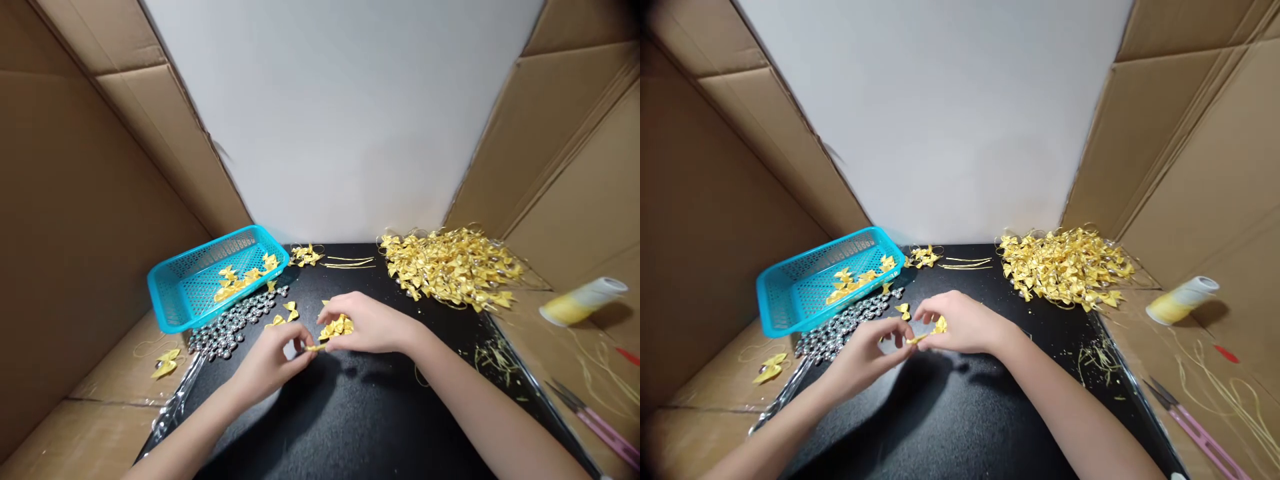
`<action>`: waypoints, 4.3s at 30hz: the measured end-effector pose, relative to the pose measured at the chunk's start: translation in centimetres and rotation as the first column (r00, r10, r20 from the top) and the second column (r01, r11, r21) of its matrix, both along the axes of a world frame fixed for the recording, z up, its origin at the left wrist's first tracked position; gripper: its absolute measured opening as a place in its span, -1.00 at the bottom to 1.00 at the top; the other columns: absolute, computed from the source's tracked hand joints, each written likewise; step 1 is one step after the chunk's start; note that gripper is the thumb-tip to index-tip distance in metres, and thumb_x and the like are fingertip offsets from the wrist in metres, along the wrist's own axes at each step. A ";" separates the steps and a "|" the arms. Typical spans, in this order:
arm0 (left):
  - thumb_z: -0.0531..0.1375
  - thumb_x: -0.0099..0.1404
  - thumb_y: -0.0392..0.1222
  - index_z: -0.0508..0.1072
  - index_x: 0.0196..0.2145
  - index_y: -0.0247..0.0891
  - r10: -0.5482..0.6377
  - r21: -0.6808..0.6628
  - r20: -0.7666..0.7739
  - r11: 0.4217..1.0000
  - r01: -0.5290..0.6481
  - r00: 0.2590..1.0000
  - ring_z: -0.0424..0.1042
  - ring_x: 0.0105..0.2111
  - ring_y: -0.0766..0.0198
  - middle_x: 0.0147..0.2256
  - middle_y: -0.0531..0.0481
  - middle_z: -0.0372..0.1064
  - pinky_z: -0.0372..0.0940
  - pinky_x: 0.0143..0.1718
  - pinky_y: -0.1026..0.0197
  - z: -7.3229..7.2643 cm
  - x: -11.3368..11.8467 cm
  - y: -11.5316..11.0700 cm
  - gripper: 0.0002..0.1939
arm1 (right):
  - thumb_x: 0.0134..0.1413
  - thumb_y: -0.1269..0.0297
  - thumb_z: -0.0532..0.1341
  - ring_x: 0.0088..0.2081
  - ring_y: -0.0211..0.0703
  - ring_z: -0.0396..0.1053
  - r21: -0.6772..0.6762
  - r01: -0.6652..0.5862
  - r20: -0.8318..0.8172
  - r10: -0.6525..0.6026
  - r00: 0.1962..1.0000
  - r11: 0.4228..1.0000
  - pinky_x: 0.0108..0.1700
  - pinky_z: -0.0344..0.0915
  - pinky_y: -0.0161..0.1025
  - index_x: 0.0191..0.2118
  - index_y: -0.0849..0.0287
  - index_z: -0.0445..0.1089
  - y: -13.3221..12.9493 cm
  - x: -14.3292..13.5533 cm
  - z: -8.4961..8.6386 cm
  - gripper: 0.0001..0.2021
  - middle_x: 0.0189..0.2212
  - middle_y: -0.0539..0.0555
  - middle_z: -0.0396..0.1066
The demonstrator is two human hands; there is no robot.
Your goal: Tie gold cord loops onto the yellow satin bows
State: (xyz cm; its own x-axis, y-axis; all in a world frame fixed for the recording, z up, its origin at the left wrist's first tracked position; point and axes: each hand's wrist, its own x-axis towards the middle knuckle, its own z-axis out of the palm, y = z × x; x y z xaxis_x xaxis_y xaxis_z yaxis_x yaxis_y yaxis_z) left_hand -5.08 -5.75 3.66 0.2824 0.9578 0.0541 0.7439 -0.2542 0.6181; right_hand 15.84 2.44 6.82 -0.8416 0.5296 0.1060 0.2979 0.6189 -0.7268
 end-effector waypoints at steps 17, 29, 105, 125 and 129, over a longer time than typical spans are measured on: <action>0.18 0.29 -0.27 0.45 -0.35 -0.24 -0.184 0.320 0.157 0.939 0.127 0.970 0.33 -0.46 0.37 -0.41 0.08 0.45 0.21 -0.44 0.32 8.6 6.4 7.9 -0.94 | 0.12 0.40 0.20 -0.34 -0.26 0.41 -0.051 0.406 -0.337 -0.399 0.853 0.912 -0.22 0.34 -0.27 -0.35 0.14 0.32 1.1 4.7 3.6 -0.95 -0.41 -0.04 0.42; 0.26 0.26 -0.27 0.49 -0.36 -0.22 -0.201 0.496 -0.124 0.836 0.236 0.972 0.42 -0.44 0.30 -0.43 0.09 0.51 0.21 -0.33 0.23 6.5 6.0 9.0 -0.98 | 0.21 0.47 0.11 -0.41 -0.32 0.28 0.172 0.439 -0.079 -0.432 0.898 0.882 -0.34 0.18 -0.33 -0.36 0.15 0.31 0.9 5.4 3.8 -0.87 -0.45 -0.07 0.37; 0.12 0.17 -0.04 0.37 -0.42 -0.19 0.620 0.450 -0.073 0.719 -0.529 0.781 0.37 -0.23 -0.06 -0.32 -0.15 0.49 0.18 -0.16 0.03 -6.0 -5.3 3.3 -0.82 | 0.17 0.29 0.23 0.03 0.09 0.22 0.359 0.574 0.045 -0.628 0.777 0.736 0.05 0.08 0.02 -0.13 0.11 0.51 -1.4 7.0 -9.9 -0.82 -0.06 0.18 0.40; 0.19 0.26 0.01 0.43 -0.15 -0.27 -0.073 0.080 0.484 0.996 0.039 0.872 0.45 -0.34 0.24 -0.29 -0.07 0.49 0.35 -0.28 0.20 -5.5 7.9 2.0 -0.68 | 0.13 0.27 0.19 -0.29 -0.16 0.48 -0.225 0.444 -0.314 -0.496 0.809 0.867 -0.16 0.39 -0.20 -0.23 0.21 0.47 -4.3 5.4 -9.2 -0.83 -0.31 0.08 0.54; 0.18 0.28 0.01 0.39 -0.16 -0.28 -0.034 -0.032 0.645 0.997 0.071 0.763 0.41 -0.44 0.31 -0.41 0.00 0.42 0.34 -0.37 0.25 -6.7 9.2 2.5 -0.69 | 0.21 0.26 0.11 -0.33 -0.20 0.48 -0.313 0.403 -0.342 -0.498 0.797 0.860 -0.20 0.40 -0.22 -0.09 0.20 0.38 -4.7 5.2 -9.5 -0.78 -0.39 0.03 0.50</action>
